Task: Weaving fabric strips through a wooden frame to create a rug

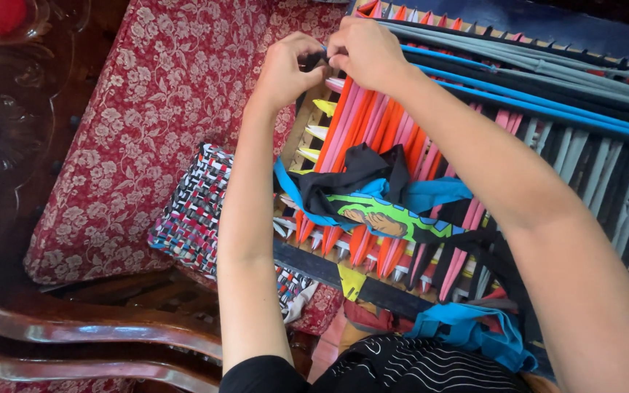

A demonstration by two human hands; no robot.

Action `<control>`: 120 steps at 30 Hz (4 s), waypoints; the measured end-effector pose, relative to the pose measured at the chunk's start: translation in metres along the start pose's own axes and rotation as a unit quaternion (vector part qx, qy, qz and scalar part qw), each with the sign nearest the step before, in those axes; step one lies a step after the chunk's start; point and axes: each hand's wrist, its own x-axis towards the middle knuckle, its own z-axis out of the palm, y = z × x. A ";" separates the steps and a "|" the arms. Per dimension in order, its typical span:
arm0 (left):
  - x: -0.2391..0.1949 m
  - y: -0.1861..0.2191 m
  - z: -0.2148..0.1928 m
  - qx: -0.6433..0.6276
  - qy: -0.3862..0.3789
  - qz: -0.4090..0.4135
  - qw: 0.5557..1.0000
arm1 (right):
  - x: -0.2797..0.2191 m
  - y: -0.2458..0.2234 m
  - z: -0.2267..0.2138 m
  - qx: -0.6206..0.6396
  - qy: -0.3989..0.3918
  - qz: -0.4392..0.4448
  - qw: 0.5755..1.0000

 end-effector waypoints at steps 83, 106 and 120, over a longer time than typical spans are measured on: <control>-0.139 0.429 -0.027 -0.029 -0.449 -0.135 0.883 | -0.021 -0.013 -0.004 0.144 -0.196 0.218 0.945; -0.028 0.050 0.065 0.388 -0.026 -0.073 0.919 | -0.096 -0.027 -0.020 0.169 0.008 0.115 0.979; -0.027 0.061 0.064 0.434 -0.060 0.002 0.899 | -0.173 -0.018 -0.103 0.642 -0.110 0.317 0.689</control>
